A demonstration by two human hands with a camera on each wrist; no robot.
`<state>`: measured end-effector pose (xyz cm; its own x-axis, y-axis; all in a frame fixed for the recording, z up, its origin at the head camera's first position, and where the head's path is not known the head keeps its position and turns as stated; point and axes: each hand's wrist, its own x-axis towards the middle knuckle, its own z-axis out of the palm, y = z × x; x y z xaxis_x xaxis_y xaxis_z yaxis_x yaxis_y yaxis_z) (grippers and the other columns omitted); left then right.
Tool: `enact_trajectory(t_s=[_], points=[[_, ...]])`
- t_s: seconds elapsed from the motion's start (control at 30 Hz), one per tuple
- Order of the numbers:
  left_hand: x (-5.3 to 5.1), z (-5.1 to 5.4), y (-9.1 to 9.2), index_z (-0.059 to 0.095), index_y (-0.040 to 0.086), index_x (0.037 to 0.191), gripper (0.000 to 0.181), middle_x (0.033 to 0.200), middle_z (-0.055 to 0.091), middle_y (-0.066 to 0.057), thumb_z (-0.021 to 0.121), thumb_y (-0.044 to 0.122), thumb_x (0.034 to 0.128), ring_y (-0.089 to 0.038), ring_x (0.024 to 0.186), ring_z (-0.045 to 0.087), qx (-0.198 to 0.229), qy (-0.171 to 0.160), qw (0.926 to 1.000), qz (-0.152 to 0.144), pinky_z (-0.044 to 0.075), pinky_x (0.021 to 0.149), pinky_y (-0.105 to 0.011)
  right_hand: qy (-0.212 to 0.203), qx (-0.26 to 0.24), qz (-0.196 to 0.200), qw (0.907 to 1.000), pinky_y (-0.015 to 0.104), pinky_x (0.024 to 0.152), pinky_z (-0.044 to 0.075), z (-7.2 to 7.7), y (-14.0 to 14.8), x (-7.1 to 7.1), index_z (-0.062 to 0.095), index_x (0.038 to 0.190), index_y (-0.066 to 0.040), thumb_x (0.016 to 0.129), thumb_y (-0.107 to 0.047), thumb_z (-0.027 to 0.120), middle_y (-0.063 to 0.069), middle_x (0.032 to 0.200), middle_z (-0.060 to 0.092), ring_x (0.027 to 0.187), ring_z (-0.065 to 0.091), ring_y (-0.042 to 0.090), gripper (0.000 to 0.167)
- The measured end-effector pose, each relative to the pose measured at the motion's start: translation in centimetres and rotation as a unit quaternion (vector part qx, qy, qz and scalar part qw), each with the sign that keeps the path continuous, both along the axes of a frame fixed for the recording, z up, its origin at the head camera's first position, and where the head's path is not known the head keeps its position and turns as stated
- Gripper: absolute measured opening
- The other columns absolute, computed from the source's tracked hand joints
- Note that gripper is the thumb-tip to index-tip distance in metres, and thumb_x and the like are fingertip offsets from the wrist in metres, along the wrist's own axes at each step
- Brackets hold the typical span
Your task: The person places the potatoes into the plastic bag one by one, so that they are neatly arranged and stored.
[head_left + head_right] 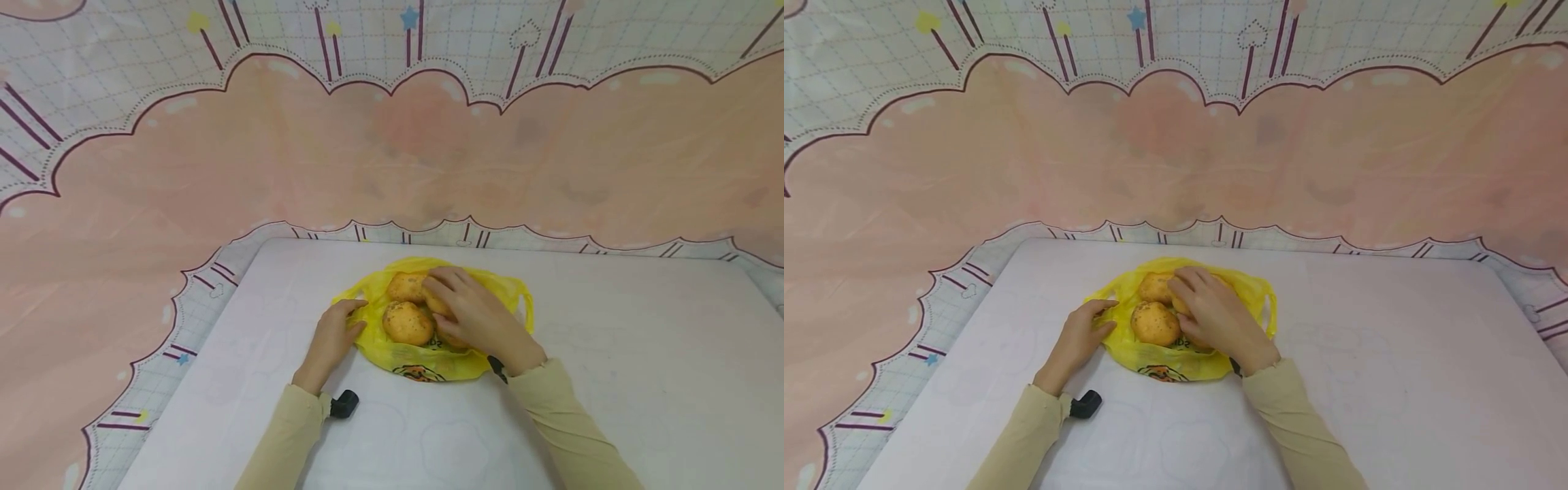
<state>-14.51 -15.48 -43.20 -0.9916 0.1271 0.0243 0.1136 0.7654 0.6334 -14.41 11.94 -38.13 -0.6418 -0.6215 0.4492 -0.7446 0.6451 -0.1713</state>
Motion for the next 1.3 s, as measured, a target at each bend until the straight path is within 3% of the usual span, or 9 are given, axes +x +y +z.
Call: enact_trajectory(t_s=[0.67, 0.97, 1.3], points=[[-0.03, -0.01, 0.13, 0.063, 0.003, 0.130, 0.039, 0.134, 0.061, -0.016, 0.070, 0.005, 0.0916, -0.034, 0.125, 0.056, -0.001, 0.002, 1.0000, 0.001, 0.045, 0.108, -0.050, -0.008, 0.013, -0.008, 0.9999, 0.047, 0.109, 0.046, -0.44, -0.72, -0.38, 0.061, 0.129, -0.003, 0.086, -0.015, 0.075, 0.016, 0.135, 0.057, 0.126, 0.053, 0.033, 0.047], [-0.06, -0.16, 0.08, 0.063, 0.003, 0.129, 0.039, 0.132, 0.062, -0.016, 0.070, 0.005, 0.0909, -0.034, 0.123, 0.058, -0.004, 0.012, 0.9999, 0.004, 0.046, 0.106, -0.050, -0.024, 0.020, -0.015, 0.9994, 0.049, 0.112, 0.041, -0.65, -0.89, -0.18, 0.057, 0.134, -0.003, 0.090, -0.032, 0.074, 0.016, 0.139, 0.053, 0.131, 0.049, 0.034, 0.056], [-0.08, -0.41, 0.02, 0.063, 0.002, 0.129, 0.039, 0.131, 0.063, -0.016, 0.071, 0.005, 0.0904, -0.034, 0.120, 0.059, -0.006, 0.026, 0.9996, -0.002, 0.048, 0.104, -0.049, -0.015, 0.016, -0.009, 0.9997, 0.049, 0.111, 0.042, -0.74, -0.86, -0.07, 0.057, 0.134, -0.002, 0.092, -0.032, 0.072, 0.016, 0.137, 0.054, 0.129, 0.050, 0.033, 0.054]])
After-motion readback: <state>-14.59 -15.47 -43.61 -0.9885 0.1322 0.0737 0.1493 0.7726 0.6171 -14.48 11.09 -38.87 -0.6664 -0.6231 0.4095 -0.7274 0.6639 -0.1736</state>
